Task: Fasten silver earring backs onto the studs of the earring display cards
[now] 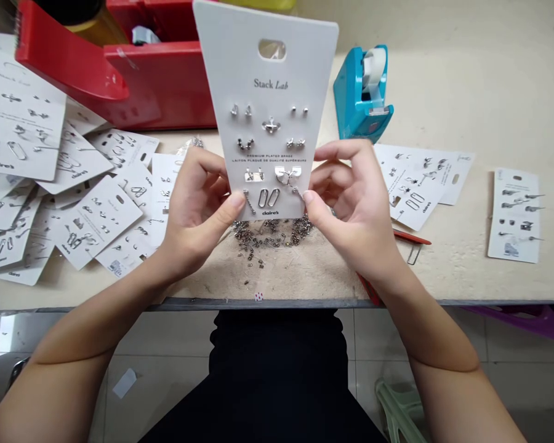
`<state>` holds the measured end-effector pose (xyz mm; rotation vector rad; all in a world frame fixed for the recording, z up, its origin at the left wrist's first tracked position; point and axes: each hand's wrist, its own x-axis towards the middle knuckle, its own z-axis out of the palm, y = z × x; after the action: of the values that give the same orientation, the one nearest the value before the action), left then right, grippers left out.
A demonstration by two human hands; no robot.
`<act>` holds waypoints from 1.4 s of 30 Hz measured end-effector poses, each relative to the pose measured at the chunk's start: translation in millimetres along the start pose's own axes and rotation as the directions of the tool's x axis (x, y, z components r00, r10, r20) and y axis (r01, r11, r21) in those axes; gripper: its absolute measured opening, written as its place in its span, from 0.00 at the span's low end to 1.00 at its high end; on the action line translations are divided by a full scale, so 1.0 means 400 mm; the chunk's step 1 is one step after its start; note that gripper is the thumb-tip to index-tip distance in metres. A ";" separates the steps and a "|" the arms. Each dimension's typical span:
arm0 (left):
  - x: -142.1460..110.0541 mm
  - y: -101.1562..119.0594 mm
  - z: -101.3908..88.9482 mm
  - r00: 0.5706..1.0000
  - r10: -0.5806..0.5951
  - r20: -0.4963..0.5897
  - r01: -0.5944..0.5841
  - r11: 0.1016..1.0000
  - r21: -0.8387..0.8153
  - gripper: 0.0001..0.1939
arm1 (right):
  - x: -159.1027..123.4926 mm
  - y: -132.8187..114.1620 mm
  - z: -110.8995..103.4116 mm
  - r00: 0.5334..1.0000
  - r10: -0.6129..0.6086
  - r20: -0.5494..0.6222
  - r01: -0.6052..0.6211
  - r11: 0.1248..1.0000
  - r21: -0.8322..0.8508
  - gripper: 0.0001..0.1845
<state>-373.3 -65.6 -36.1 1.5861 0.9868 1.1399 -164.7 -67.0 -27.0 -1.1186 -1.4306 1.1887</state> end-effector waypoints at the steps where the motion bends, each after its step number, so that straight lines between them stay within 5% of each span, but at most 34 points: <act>1: 0.000 0.000 0.001 1.000 0.008 0.006 -0.008 1.000 0.008 0.14 | 0.002 0.002 -0.001 1.000 0.002 0.022 -0.003 1.000 0.029 0.09; 19: -0.004 -0.012 0.002 0.980 0.184 0.073 -0.192 0.972 0.137 0.01 | 0.010 0.007 -0.002 0.974 0.181 0.137 -0.204 0.962 0.179 0.08; 30: -0.008 0.000 0.001 0.992 0.100 0.078 -0.111 0.982 0.152 0.02 | 0.019 0.007 -0.006 0.949 0.230 0.216 -0.291 0.903 0.317 0.09; 42: -0.009 0.002 0.002 0.996 0.071 0.057 -0.078 0.988 0.132 0.04 | 0.014 0.001 0.000 0.953 0.220 0.208 -0.275 0.918 0.286 0.08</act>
<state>-373.2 -69.6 -36.2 1.7644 0.9942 1.0968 -165.6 -61.3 -26.9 -1.0127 -1.1928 1.6650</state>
